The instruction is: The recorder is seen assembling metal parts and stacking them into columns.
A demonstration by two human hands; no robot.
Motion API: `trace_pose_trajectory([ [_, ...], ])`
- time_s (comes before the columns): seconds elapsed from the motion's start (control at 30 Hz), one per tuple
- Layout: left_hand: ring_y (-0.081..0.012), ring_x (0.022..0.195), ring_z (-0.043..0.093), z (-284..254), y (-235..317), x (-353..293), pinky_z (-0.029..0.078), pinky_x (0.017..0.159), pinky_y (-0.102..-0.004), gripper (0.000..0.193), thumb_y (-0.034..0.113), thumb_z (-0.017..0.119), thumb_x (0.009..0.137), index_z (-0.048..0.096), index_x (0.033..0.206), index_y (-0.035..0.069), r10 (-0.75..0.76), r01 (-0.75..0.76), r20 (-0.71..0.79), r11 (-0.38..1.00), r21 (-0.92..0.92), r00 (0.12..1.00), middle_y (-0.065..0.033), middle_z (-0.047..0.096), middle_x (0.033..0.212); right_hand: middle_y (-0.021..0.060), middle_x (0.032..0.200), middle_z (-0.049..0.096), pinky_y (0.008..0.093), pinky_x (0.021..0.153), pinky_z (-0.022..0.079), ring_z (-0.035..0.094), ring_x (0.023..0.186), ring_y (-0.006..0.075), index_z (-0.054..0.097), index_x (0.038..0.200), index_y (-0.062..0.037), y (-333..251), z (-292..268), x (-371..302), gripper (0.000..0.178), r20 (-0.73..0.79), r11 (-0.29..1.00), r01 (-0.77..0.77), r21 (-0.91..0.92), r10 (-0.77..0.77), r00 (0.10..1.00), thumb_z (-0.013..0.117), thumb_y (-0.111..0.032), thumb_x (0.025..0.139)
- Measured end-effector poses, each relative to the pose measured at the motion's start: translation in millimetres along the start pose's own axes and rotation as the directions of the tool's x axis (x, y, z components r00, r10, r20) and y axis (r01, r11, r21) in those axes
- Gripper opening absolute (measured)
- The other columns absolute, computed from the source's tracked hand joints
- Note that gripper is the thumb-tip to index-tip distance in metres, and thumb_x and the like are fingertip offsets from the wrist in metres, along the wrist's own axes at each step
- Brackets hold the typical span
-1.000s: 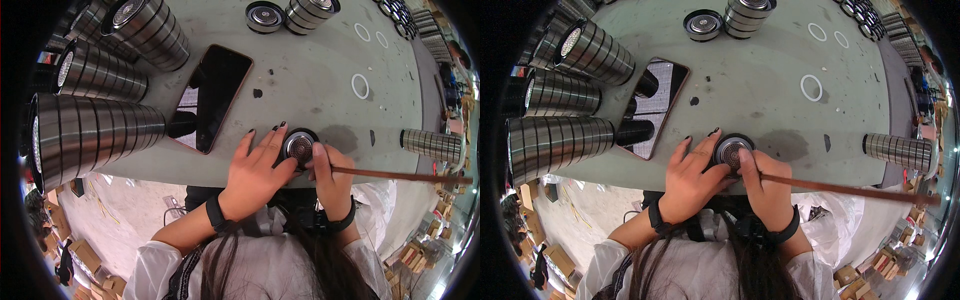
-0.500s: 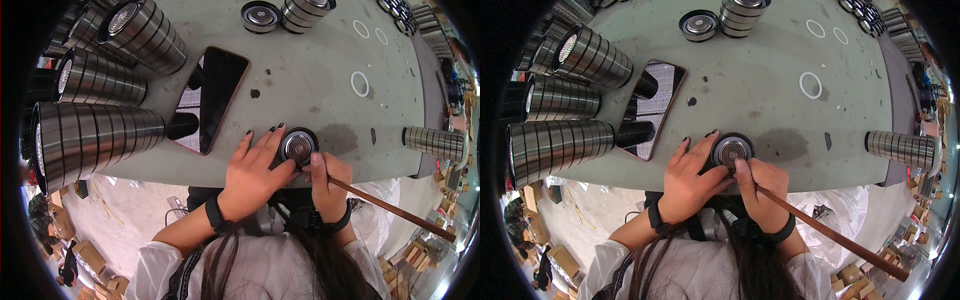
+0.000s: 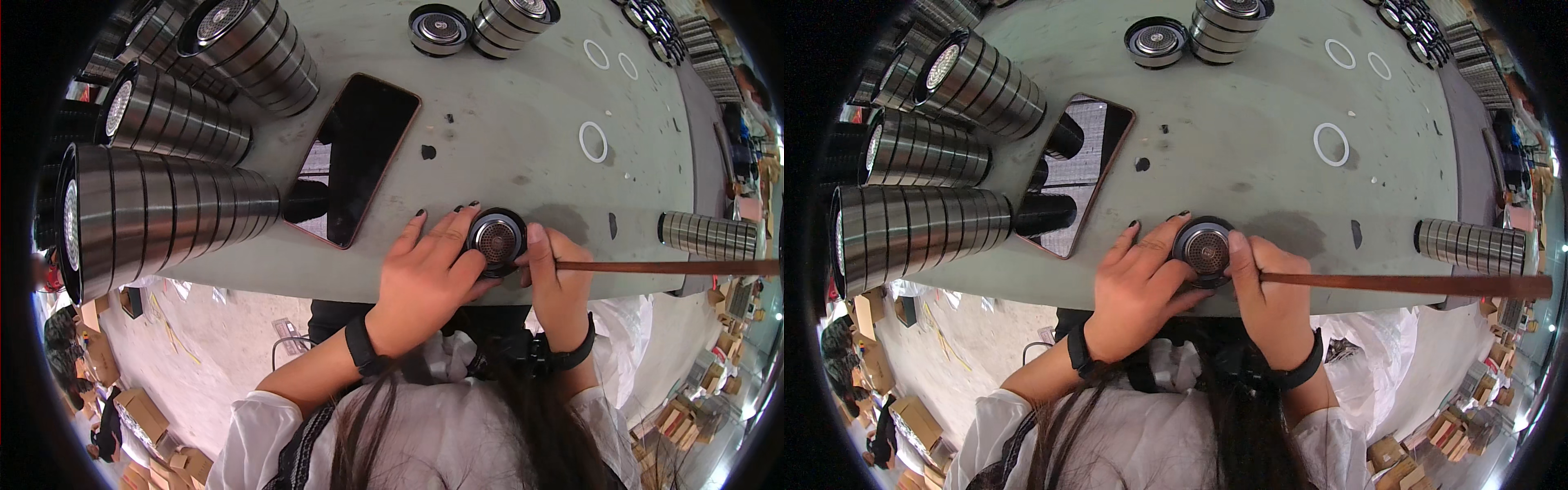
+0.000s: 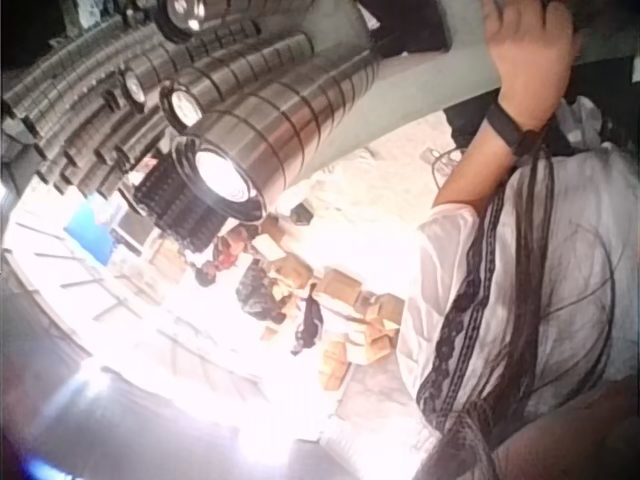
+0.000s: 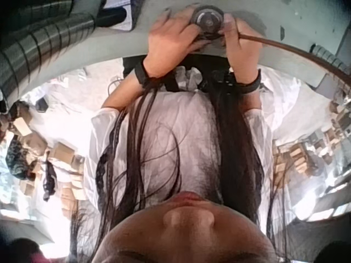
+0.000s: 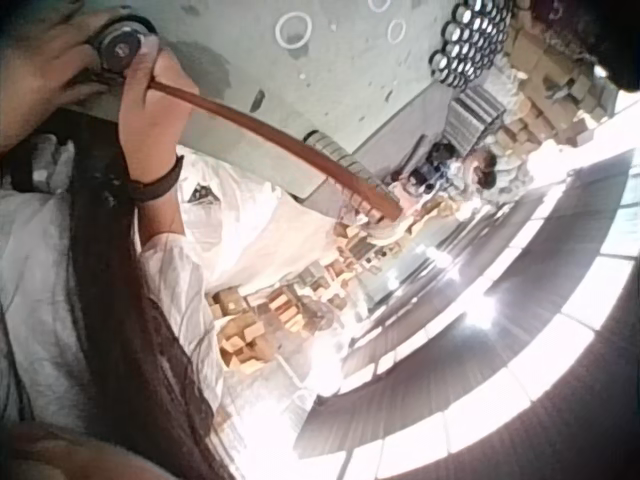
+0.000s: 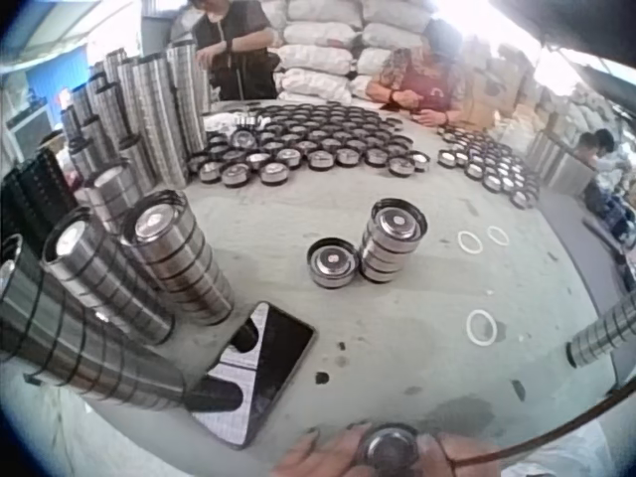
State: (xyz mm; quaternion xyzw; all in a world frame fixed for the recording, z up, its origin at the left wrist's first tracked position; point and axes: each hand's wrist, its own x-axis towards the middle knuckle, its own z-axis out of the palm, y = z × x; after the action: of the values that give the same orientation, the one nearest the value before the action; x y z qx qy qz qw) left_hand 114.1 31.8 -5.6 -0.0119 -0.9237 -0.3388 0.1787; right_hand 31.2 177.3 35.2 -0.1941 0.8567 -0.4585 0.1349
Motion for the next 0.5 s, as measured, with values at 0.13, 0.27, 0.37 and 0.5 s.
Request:
trace_pose_trajectory([
  [0.13,-0.0268,0.107,0.059,0.0,-1.2,-0.9,0.044,0.09,-0.0506,0.031,0.024,0.079,0.06,0.059,0.078,0.009,-0.01,0.01,-0.007,1.0,-0.016,1.0,-0.0158,0.058,0.121,0.0136,0.057,0.053,0.033,0.05,0.039,0.049,0.049,0.0244,0.055,0.071,0.0039,-8.6,0.7,6.3,0.035,-0.013,0.999,-0.04,-0.033,0.039,0.999,0.05,-0.021,0.095],
  [0.27,-0.0261,0.103,0.06,-1.3,-0.2,1.1,0.044,0.09,-0.0488,0.03,0.023,0.079,0.06,0.058,0.078,0.009,-0.012,0.011,-0.012,0.999,-0.041,1.0,-0.0158,0.058,0.121,0.0147,0.055,0.048,0.0346,0.048,0.037,0.044,0.047,0.0258,0.05,0.067,0.003,-7.9,-2.5,12.3,0.035,-0.022,0.993,0.005,-0.122,-0.008,1.0,0.051,-0.019,0.094],
  [0.37,-0.0256,0.1,0.061,-1.7,-0.7,1.5,0.044,0.091,-0.0477,0.03,0.023,0.079,0.061,0.058,0.078,0.009,-0.015,0.014,-0.015,0.999,-0.049,1.0,-0.0159,0.057,0.122,0.015,0.054,0.045,0.0353,0.048,0.036,0.042,0.046,0.0274,0.048,0.065,0.0021,-5.5,-0.1,18.5,0.035,-0.04,0.983,0.071,-0.168,-0.079,0.996,0.052,-0.018,0.094],
  [0.5,-0.0249,0.097,0.061,-1.8,-1.6,0.3,0.042,0.093,-0.0467,0.029,0.023,0.078,0.061,0.059,0.077,0.009,-0.021,0.02,-0.012,0.998,-0.058,1.0,-0.0158,0.056,0.124,0.0153,0.054,0.043,0.0363,0.047,0.035,0.041,0.047,0.0309,0.047,0.064,0.0013,-6.1,2.8,30.3,0.034,-0.042,0.959,0.177,-0.22,-0.191,0.981,0.054,-0.018,0.092],
])
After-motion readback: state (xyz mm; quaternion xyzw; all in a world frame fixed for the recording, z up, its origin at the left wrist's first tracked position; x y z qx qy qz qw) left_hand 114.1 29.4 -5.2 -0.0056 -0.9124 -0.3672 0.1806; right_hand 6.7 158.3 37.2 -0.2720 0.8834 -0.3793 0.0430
